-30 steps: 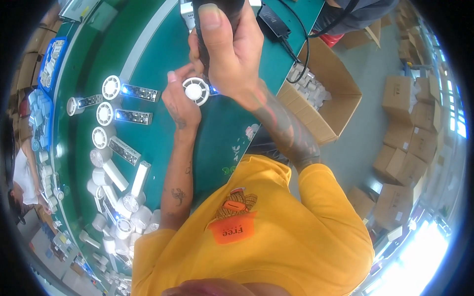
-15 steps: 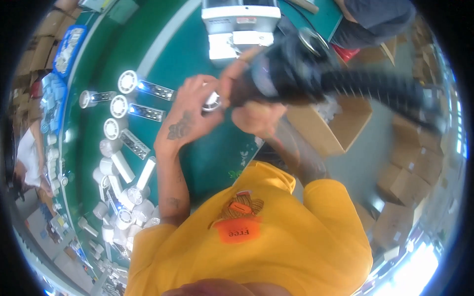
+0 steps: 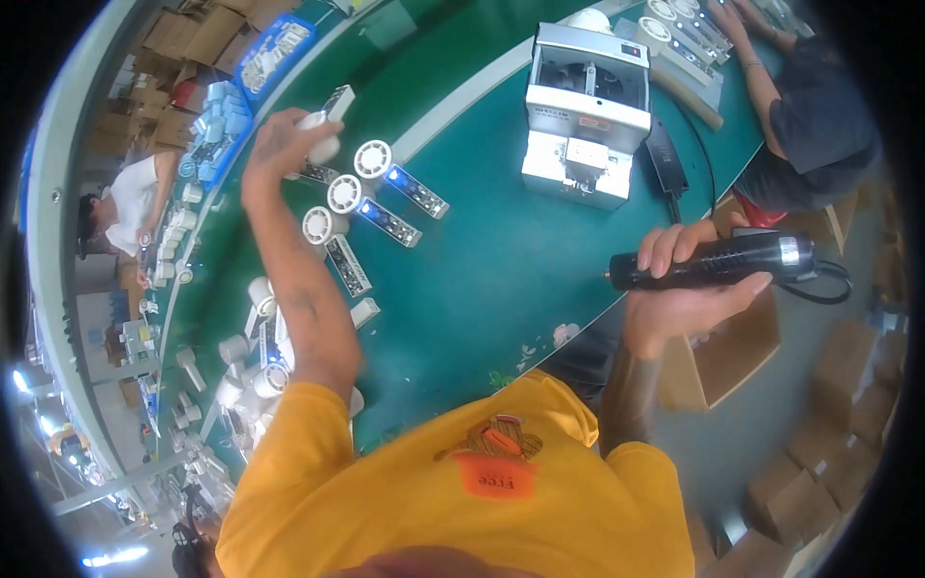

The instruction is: The person assembles electronic components by attaching electronic sensors to a PCB strip with an electric screwdriver.

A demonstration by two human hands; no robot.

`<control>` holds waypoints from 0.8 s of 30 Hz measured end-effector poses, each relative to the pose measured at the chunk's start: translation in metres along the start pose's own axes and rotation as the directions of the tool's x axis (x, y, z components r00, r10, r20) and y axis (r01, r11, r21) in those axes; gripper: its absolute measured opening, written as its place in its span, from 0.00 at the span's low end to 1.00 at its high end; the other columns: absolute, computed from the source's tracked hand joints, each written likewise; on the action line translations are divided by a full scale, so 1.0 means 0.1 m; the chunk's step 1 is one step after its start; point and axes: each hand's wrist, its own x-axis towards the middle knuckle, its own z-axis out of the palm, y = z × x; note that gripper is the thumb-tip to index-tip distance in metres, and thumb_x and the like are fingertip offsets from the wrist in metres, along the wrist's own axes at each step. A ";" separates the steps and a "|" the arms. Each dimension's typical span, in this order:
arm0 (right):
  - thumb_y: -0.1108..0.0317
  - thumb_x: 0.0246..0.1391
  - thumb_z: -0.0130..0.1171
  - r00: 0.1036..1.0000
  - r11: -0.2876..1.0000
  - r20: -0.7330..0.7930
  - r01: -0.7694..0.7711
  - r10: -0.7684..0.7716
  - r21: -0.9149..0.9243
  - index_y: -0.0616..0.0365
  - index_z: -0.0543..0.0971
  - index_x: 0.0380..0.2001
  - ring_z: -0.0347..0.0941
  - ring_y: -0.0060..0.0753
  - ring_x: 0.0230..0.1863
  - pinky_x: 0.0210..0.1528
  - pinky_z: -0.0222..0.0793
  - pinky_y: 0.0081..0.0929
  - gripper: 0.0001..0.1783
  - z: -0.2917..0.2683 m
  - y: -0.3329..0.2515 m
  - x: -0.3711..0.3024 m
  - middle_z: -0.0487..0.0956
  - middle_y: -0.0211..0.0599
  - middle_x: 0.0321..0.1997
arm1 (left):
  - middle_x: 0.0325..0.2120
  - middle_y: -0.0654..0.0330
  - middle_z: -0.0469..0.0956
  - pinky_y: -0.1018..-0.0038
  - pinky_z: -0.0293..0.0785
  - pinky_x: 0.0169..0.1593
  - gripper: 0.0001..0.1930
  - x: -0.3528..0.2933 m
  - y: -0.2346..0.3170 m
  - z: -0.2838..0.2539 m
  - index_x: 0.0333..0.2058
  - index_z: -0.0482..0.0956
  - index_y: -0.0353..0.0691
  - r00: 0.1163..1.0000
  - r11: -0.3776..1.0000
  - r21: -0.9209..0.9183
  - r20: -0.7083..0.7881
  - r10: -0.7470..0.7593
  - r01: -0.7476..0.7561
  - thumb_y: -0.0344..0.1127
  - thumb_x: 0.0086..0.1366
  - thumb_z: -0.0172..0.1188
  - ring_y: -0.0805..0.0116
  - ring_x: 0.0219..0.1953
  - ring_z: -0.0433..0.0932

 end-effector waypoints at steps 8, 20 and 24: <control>0.29 0.70 0.28 0.993 0.987 -0.043 -0.116 0.112 -0.114 0.59 0.64 0.64 0.56 0.21 0.16 0.19 0.56 0.22 0.44 -0.17 -0.16 -0.04 0.63 0.29 0.21 | 0.66 0.51 0.71 0.65 0.65 0.69 0.44 1.13 -2.14 0.03 0.68 0.67 0.53 0.981 0.905 0.385 0.142 0.133 -0.178 0.38 0.51 0.75 0.51 0.68 0.69; 0.40 0.71 0.50 0.905 0.955 0.369 0.271 -0.211 -0.119 0.63 0.71 0.48 0.67 0.20 0.15 0.18 0.63 0.18 0.31 0.91 -0.14 0.46 0.73 0.30 0.20 | 0.37 0.59 0.83 0.75 0.78 0.45 0.26 -0.87 0.43 0.45 0.53 0.79 0.36 0.815 0.827 -0.347 0.230 0.532 -0.442 0.31 0.55 0.75 0.72 0.38 0.82; 0.59 0.68 0.61 0.778 0.938 0.619 0.286 -0.108 -0.197 0.62 0.74 0.50 0.66 0.17 0.16 0.18 0.62 0.19 0.18 0.97 0.38 0.62 0.74 0.26 0.20 | 0.36 0.42 0.83 0.58 0.78 0.46 0.28 -1.26 0.62 1.11 0.52 0.78 0.38 0.734 0.782 -0.277 0.275 0.621 -0.558 0.33 0.51 0.74 0.41 0.41 0.82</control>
